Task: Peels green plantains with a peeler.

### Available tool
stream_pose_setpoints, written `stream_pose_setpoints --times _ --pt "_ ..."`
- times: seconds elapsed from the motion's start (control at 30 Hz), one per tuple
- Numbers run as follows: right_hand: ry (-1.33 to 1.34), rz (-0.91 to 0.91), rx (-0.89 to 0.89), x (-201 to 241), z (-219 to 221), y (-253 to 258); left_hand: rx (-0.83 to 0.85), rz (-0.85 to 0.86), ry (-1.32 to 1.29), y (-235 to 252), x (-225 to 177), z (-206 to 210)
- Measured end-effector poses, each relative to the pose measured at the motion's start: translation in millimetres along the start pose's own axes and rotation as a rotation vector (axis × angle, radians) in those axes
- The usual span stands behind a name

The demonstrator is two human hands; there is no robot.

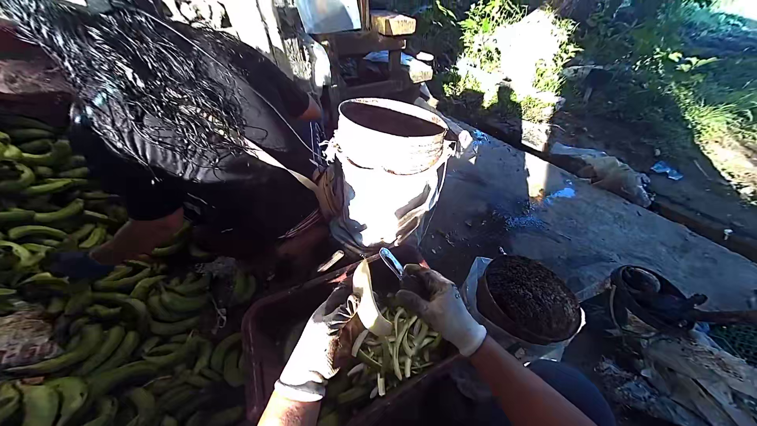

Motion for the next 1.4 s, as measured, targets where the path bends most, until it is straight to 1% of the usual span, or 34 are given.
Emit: stream_pose_setpoints --times 0.07,0.13,0.2,0.23,0.27,0.3,0.33,0.37,0.43,0.47,0.5,0.53,0.57,0.6,0.63,0.67,0.7,0.73,0.77,0.8,0.87,0.9,0.93,0.97,1.0,1.07,1.1,1.13,1.2,1.23,1.4 --pt "-0.012 0.002 0.092 12.6 21.1 -3.0 -0.126 -0.018 0.055 1.9 7.6 3.8" --pt "-0.168 0.04 0.149 18.9 41.6 -3.7 -0.145 -0.014 0.078 1.3 16.1 12.3" --pt "-0.294 0.026 0.113 24.2 48.0 -7.7 -0.134 -0.015 0.004 1.0 14.3 19.7" --pt "-0.299 -0.019 0.038 30.7 42.7 -11.3 -0.116 -0.021 -0.028 0.7 6.8 19.1" --pt "-0.279 -0.104 -0.077 43.8 30.4 -15.1 -0.106 -0.008 -0.04 0.8 -4.1 12.8" --pt "-0.267 -0.223 -0.222 63.9 11.4 -16.5 -0.106 0.03 0.003 0.2 -19.4 1.0" --pt "-0.256 -0.351 -0.346 89.1 -11.7 -14.1 -0.127 0.081 0.1 -3.3 -38.6 -13.5" --pt "-0.246 -0.442 -0.434 116.7 -36.6 -7.4 -0.184 0.139 0.205 -11.5 -59.9 -27.9" --pt "-0.233 -0.509 -0.579 170.6 -90.8 19.1 -0.382 0.237 0.378 -35.4 -97.5 -61.6" --pt "-0.156 -0.544 -0.592 191.7 -118.2 39.6 -0.474 0.273 0.4 -47.9 -110.1 -79.5" --pt "-0.031 -0.613 -0.567 206.6 -143.9 63.6 -0.539 0.317 0.369 -60.1 -115.3 -98.6" --pt "0.012 -0.63 -0.565 215.4 -162.2 81.0 -0.587 0.367 0.289 -72.4 -117.5 -115.4" --pt "-0.043 -0.599 -0.58 219.6 -168.2 88.2 -0.632 0.393 0.177 -85.8 -124.0 -124.2" --pt "-0.088 -0.599 -0.566 224.3 -160.8 91.2 -0.698 0.424 0.074 -97.5 -132.5 -134.0" --pt "-0.094 -0.641 -0.517 230.8 -141.1 92.7 -0.762 0.471 -0.009 -108.1 -140.9 -144.8" --pt "-0.079 -0.671 -0.43 232.1 -109.5 90.8 -0.806 0.518 -0.062 -118.0 -147.8 -153.3" --pt "-0.073 -0.635 -0.338 224.7 -70.1 85.4 -0.822 0.558 -0.096 -125.2 -152.4 -160.7" --pt "-0.105 -0.582 -0.227 207.3 -27.4 81.0 -0.822 0.594 -0.109 -130.4 -155.6 -166.6" --pt "-0.198 -0.516 -0.133 179.1 16.7 81.3 -0.823 0.612 -0.114 -134.4 -157.7 -171.3" --pt "-0.256 -0.408 0.0 140.7 63.7 86.9 -0.823 0.619 -0.115 -137.2 -158.4 -175.1" --pt "-0.335 -0.011 0.363 46.2 155.8 100.1 -0.817 0.605 -0.124 -137.6 -158.0 -180.0" --pt "-0.353 0.163 0.512 -0.2 195.6 102.8 -0.819 0.597 -0.15 -135.3 -157.7 -181.4" --pt "-0.367 0.285 0.63 -41.7 230.6 101.6 -0.818 0.586 -0.175 -133.2 -157.3 -182.2" --pt "-0.404 0.364 0.739 -74.9 260.4 97.3 -0.817 0.577 -0.192 -131.6 -157.8 -182.4" --pt "-0.47 0.407 0.848 -98.9 286.2 89.5 -0.815 0.571 -0.202 -130.6 -158.1 -182.4" --pt "-0.639 0.409 1.049 -123.6 325.9 69.1 -0.8 0.576 -0.219 -130.1 -157.8 -182.4" --pt "-0.733 0.373 1.126 -127.5 340.8 61.1 -0.789 0.587 -0.224 -130.3 -158.5 -182.2" --pt "-0.817 0.312 1.162 -130.3 353.2 56.7 -0.783 0.593 -0.228 -130.4 -159.5 -182.0" --pt "-0.941 0.164 1.138 -134.9 370.8 54.8 -0.766 0.59 -0.235 -129.2 -159.9 -182.1" --pt "-0.975 0.117 1.117 -133.7 375.4 54.6 -0.762 0.58 -0.23 -127.9 -159.5 -181.0" --pt "-1.025 0.096 1.123 -141.7 385.8 52.3 -0.719 0.509 -0.1 -124.6 -156.2 -166.9"
Point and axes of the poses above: each hand's wrist, its own y-axis towards the middle knuckle, its own z-axis out of the palm, x = y × z, the point moved 7 cm from there along y, towards the middle knuckle, and after that the axes turned 15 degrees about x, right-handed, at the moved point
